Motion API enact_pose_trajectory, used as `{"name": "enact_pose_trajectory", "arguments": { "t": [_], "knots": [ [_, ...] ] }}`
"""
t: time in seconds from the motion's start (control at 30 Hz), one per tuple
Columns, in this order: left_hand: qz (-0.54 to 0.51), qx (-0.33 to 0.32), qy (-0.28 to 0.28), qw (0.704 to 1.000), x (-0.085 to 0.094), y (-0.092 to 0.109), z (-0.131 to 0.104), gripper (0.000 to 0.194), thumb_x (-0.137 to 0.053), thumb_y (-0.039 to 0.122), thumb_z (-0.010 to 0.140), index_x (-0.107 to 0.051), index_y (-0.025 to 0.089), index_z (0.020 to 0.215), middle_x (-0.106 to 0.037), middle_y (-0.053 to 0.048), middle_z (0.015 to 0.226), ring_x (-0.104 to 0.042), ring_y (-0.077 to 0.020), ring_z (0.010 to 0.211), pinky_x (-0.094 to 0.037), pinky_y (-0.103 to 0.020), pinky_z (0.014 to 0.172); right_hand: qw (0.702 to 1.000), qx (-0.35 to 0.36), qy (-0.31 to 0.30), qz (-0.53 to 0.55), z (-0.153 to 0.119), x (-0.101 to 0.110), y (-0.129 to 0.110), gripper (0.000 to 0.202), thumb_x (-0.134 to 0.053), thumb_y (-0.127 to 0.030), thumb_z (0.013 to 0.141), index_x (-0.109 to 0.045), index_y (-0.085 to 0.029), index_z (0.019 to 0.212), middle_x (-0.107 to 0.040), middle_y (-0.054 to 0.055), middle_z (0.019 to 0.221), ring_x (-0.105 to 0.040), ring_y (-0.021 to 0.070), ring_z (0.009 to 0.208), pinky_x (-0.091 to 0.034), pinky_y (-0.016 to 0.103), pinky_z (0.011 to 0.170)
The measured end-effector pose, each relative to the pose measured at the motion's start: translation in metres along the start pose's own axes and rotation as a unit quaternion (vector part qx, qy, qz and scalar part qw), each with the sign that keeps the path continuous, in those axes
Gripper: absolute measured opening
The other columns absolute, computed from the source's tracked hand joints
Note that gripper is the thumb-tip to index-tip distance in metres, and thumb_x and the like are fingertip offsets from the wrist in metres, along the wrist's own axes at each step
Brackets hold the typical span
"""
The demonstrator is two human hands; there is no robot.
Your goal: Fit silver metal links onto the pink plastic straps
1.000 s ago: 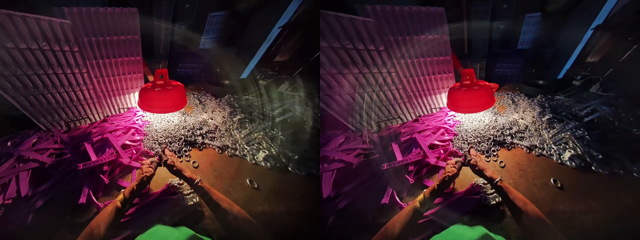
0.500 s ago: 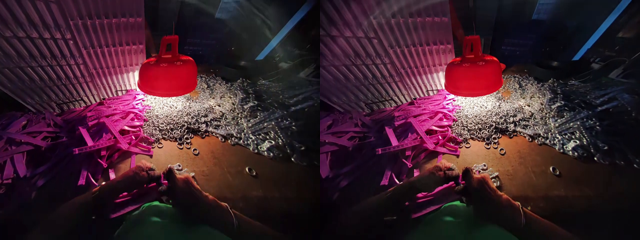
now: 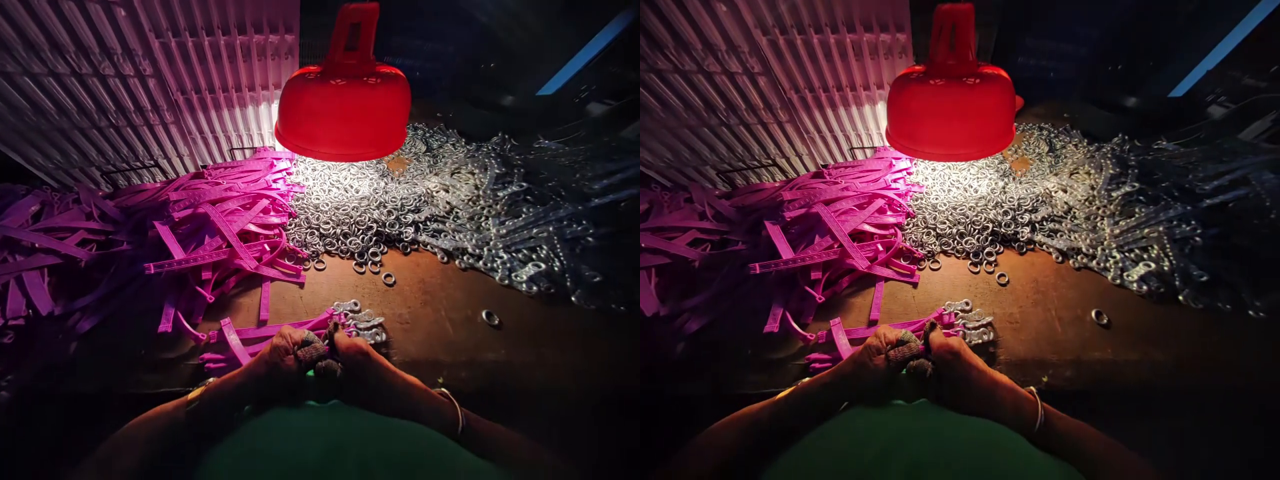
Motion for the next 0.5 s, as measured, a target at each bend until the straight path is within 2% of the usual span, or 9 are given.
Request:
{"name": "enact_pose_trajectory", "arguments": {
  "t": [0.07, 0.17, 0.3, 0.4, 0.47, 0.5],
  "knots": [
    [-0.035, 0.026, 0.008, 0.999, 0.001, -0.010, 0.003, 0.051, -0.068, 0.059, 0.068, -0.052, 0.012, 0.057, -0.050, -0.001, 0.057, -0.044, -0.0081, 0.049, -0.032, -0.020, 0.045, 0.998, 0.021, -0.030, -0.043, 0.000, -0.001, -0.006, 0.017, -0.057, -0.022, 0.076, -0.042, -0.018, 0.083, -0.056, 0.001, 0.074, -0.046, 0.0106, 0.062, -0.034, 0.020, 0.051],
    [-0.050, 0.027, 0.013, 0.998, 0.003, -0.017, 0.007, 0.048, -0.076, 0.055, 0.060, -0.054, 0.012, 0.055, -0.050, -0.001, 0.054, -0.045, -0.0089, 0.049, -0.035, -0.020, 0.045, 0.990, 0.036, -0.051, -0.127, 0.003, 0.000, -0.007, 0.018, -0.054, -0.020, 0.076, -0.037, -0.019, 0.081, -0.051, -0.001, 0.068, -0.040, 0.0087, 0.055, -0.027, 0.021, 0.047],
    [-0.020, 0.008, -0.007, 1.000, 0.006, -0.020, 0.016, 0.051, -0.062, 0.061, 0.073, -0.056, 0.013, 0.057, -0.049, 0.000, 0.053, -0.045, -0.0093, 0.049, -0.039, -0.022, 0.049, 0.975, 0.089, -0.037, -0.202, 0.008, 0.004, -0.002, 0.011, -0.052, -0.022, 0.081, -0.042, -0.018, 0.083, -0.051, -0.001, 0.070, -0.038, 0.0085, 0.054, -0.028, 0.021, 0.048],
    [0.105, -0.065, -0.005, 0.992, 0.012, -0.014, 0.028, 0.051, -0.056, 0.063, 0.076, -0.059, 0.013, 0.063, -0.054, -0.003, 0.058, -0.051, -0.0128, 0.054, -0.041, -0.023, 0.050, 0.949, 0.126, -0.005, -0.288, 0.011, 0.013, 0.010, 0.017, -0.059, -0.028, 0.078, -0.045, -0.019, 0.080, -0.049, -0.003, 0.065, -0.038, 0.0083, 0.051, -0.026, 0.022, 0.047],
    [0.237, -0.097, 0.026, 0.966, 0.019, -0.013, 0.038, 0.048, -0.051, 0.059, 0.082, -0.060, 0.015, 0.066, -0.057, -0.003, 0.061, -0.052, -0.0128, 0.055, -0.040, -0.021, 0.049, 0.928, 0.142, 0.039, -0.343, 0.011, 0.028, 0.016, 0.021, -0.062, -0.034, 0.077, -0.047, -0.020, 0.077, -0.050, -0.003, 0.064, -0.041, 0.0094, 0.051, -0.027, 0.022, 0.048],
    [0.309, -0.118, 0.044, 0.943, 0.021, -0.012, 0.043, 0.045, -0.050, 0.056, 0.084, -0.061, 0.016, 0.066, -0.057, -0.002, 0.062, -0.052, -0.0124, 0.055, -0.040, -0.020, 0.049, 0.916, 0.148, 0.072, -0.367, 0.010, 0.039, 0.018, 0.022, -0.061, -0.037, 0.078, -0.048, -0.020, 0.078, -0.051, -0.002, 0.064, -0.043, 0.0105, 0.052, -0.029, 0.023, 0.049]
  ]
}}
Point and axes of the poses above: each hand's wrist, its own z-axis towards the middle knuckle, its own x-axis out of the back of the hand, y = z × x, the point moved 7 cm from there along z, towards the middle knuckle
